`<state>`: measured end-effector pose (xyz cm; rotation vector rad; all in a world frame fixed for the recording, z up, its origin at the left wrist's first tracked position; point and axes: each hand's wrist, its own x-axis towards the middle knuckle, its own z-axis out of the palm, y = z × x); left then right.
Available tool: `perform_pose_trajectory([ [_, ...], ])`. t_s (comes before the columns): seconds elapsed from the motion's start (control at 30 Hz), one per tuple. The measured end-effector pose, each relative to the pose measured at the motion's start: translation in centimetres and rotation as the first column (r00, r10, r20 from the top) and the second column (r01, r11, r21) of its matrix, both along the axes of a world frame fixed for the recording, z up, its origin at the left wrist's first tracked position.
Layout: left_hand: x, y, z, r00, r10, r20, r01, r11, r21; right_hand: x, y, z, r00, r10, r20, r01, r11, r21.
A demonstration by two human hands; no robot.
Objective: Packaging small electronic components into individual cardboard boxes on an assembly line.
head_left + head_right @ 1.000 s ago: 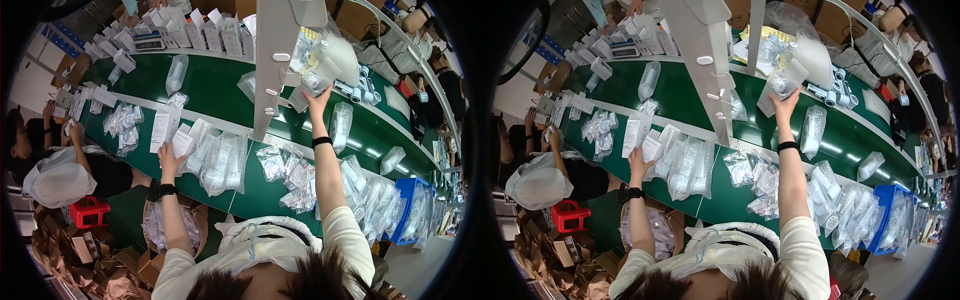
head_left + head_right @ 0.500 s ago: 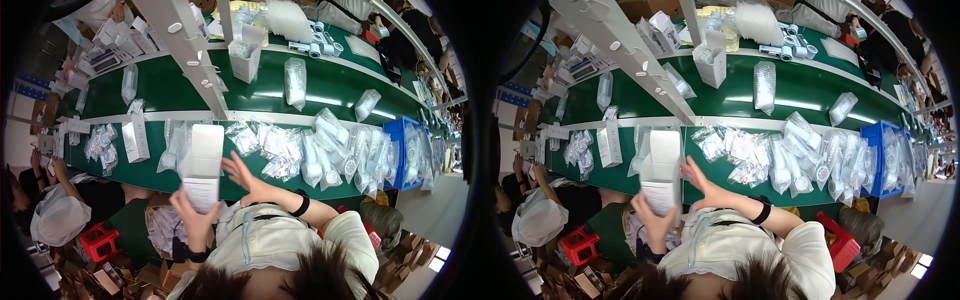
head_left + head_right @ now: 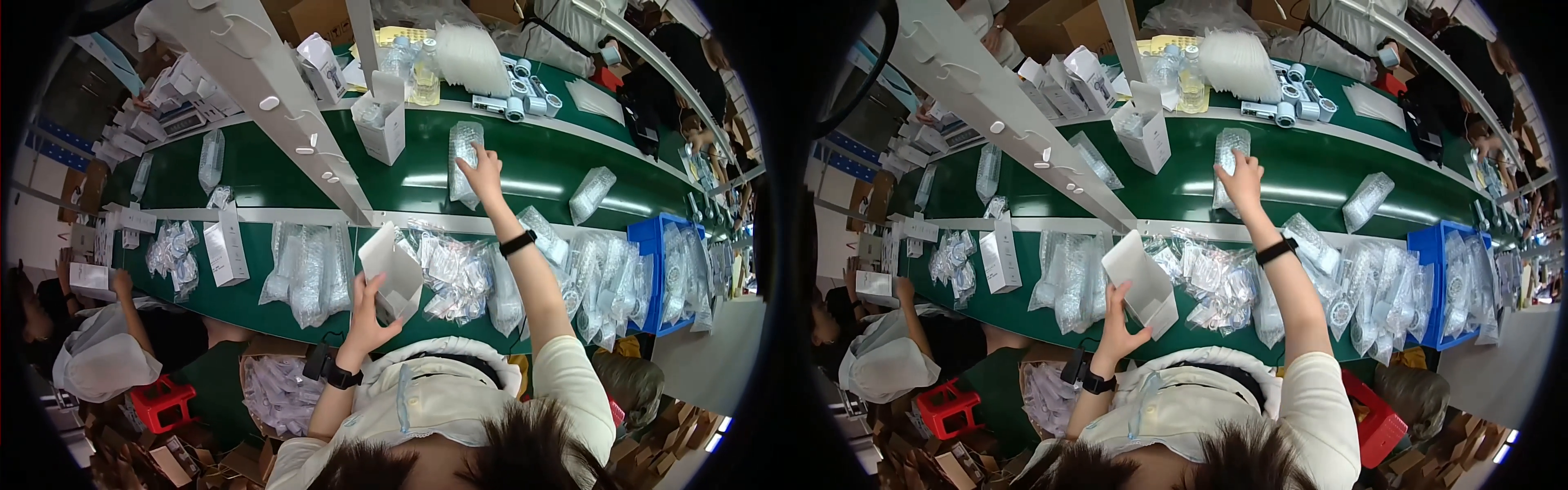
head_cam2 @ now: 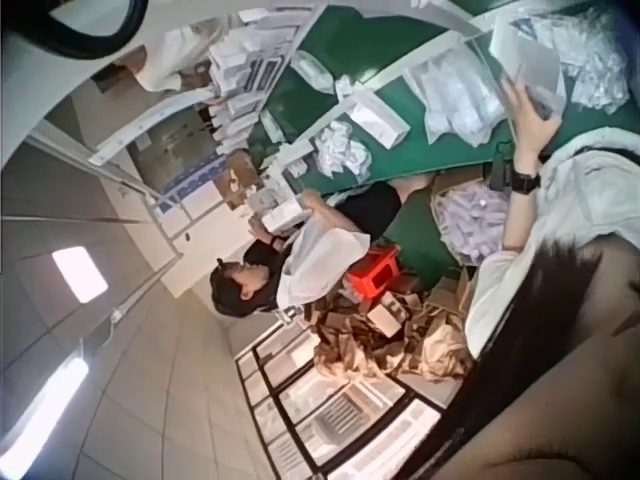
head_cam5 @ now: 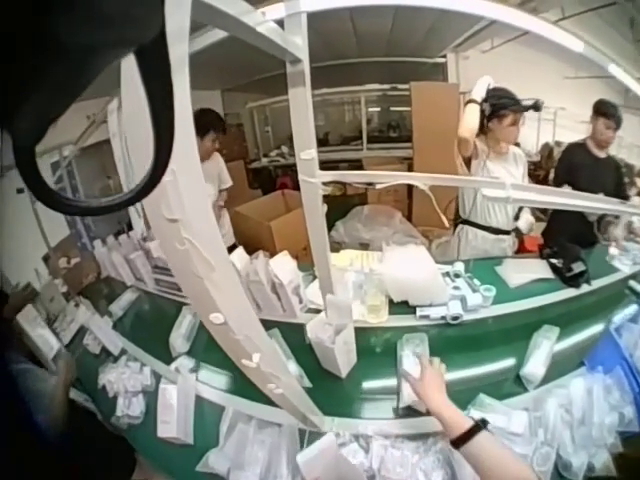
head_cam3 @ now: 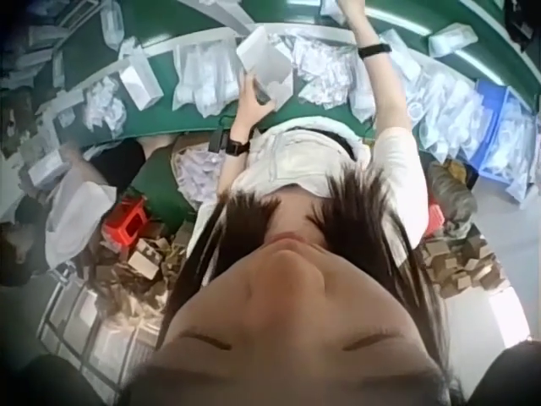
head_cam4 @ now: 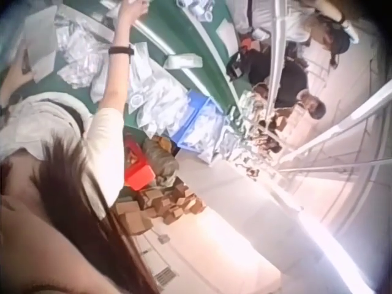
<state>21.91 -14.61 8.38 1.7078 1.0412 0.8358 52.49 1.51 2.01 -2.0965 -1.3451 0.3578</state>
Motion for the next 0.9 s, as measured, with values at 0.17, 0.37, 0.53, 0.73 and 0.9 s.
perform_pose_trajectory([
  [0.17,1.5,0.7,-1.4,0.991,-0.002,-0.133,0.008,0.999,0.047,0.4,7.3,-5.2,0.987,-0.046,0.156,0.126,0.827,-0.548],
  [0.37,1.9,1.5,-2.4,0.988,0.121,-0.101,-0.110,0.988,0.112,1.2,3.2,-3.3,0.449,0.051,-0.892,0.050,0.995,0.082],
  [0.53,2.1,1.4,-4.4,0.984,0.176,0.005,-0.174,0.969,0.172,-6.8,-9.4,11.2,0.002,0.288,-0.958,0.357,0.894,0.269],
  [0.73,3.4,0.1,-4.5,0.967,0.254,0.015,-0.251,0.944,0.212,-15.7,-14.0,6.7,0.722,0.051,-0.690,0.354,0.830,0.431],
  [0.9,2.5,-0.4,-6.0,0.950,0.271,0.153,-0.302,0.923,0.239,-16.1,-16.1,8.0,0.893,0.450,-0.012,-0.395,0.795,0.461],
])
